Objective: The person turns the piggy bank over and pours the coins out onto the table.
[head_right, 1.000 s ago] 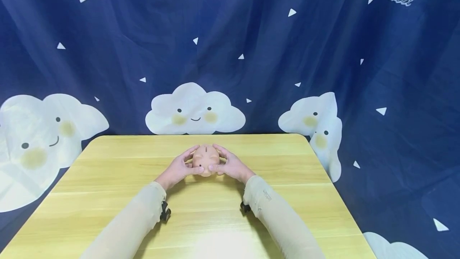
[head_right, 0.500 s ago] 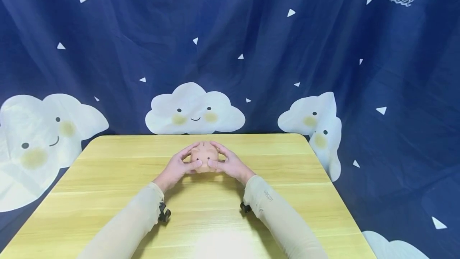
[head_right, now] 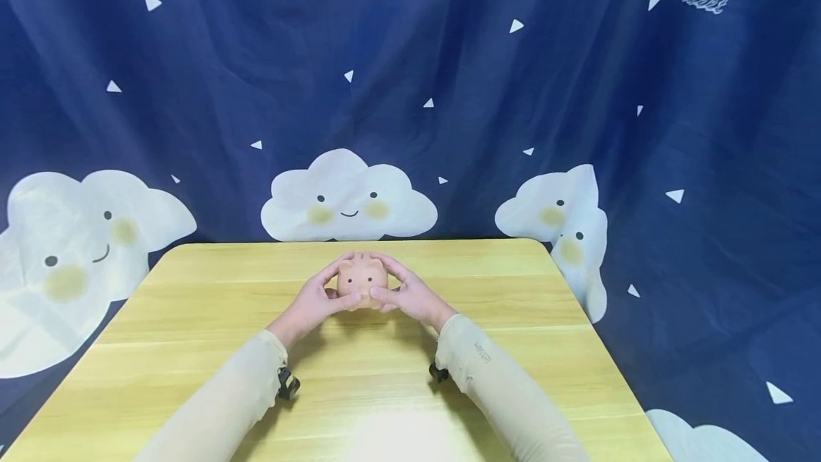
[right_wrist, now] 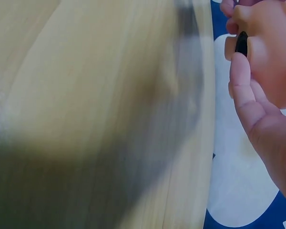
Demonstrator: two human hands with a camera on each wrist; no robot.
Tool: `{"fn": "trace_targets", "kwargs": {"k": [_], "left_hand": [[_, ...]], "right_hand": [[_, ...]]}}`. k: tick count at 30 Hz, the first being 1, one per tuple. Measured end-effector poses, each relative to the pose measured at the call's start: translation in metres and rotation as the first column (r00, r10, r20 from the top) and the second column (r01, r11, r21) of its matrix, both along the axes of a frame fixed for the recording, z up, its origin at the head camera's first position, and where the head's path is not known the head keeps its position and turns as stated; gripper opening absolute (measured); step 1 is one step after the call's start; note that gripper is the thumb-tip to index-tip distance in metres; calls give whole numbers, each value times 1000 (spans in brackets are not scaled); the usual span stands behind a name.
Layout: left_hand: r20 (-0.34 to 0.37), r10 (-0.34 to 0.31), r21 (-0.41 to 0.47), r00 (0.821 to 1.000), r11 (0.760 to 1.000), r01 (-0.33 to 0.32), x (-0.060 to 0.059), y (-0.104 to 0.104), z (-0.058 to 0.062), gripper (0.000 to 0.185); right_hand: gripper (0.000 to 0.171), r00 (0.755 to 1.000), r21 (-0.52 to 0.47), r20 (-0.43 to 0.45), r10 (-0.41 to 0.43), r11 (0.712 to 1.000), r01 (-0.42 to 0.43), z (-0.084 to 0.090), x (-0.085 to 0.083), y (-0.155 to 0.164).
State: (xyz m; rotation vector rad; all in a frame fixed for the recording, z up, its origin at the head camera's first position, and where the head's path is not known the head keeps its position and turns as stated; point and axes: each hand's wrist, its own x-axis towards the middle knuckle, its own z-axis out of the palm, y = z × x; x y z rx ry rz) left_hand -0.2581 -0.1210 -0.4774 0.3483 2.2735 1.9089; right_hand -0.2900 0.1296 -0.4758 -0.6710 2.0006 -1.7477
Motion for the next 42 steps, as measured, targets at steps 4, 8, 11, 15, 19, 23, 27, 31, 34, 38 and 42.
{"fn": "trace_targets", "kwargs": {"k": [4, 8, 11, 15, 19, 23, 27, 31, 34, 38, 42], "left_hand": [[-38, -15, -45, 999, 999, 14, 4, 0, 1, 105], [-91, -17, -89, 996, 996, 9, 8, 1, 0, 111], [-144, -5, -140, 990, 990, -15, 9, 0, 0, 114], [-198, -7, -146, 980, 989, -23, 10, -1, 1, 118], [-252, 7, -145, 968, 988, -45, 13, -4, 3, 120], [-349, 17, -172, 937, 982, -82, 16, -6, 7, 119], [-439, 4, -206, 898, 973, -105, 19, -4, 14, 117], [-496, -34, -262, 868, 959, -112, 21, -3, 18, 120], [-553, -82, -347, 829, 928, -139, 23, -5, 19, 122], [-626, -126, -400, 769, 899, -178, 25, -6, 22, 113], [-658, -106, -365, 745, 911, -192, 27, -6, 24, 105]], "right_hand": [[74, 1000, -5, -12, -6, 1000, 6, 0, 2, -2], [74, 1000, -17, -24, -8, 1000, 8, 0, 4, -4], [74, 1000, -44, -16, 2, 999, -3, 0, 6, -4], [73, 1000, -89, -1, 19, 996, -19, -1, 8, -6], [73, 999, -112, 4, 37, 993, -36, 0, 11, -8], [73, 999, -132, 0, 32, 991, -32, 3, 13, -10], [75, 1000, -147, 10, 23, 989, -21, 7, 15, -10], [74, 999, -160, 35, 33, 987, -27, 11, 18, -9], [74, 996, -188, 65, 63, 981, -49, 14, 21, -9], [73, 991, -219, 93, 93, 973, -71, 18, 24, -10], [71, 997, -184, 56, 61, 982, -49, 19, 25, -13]]}}
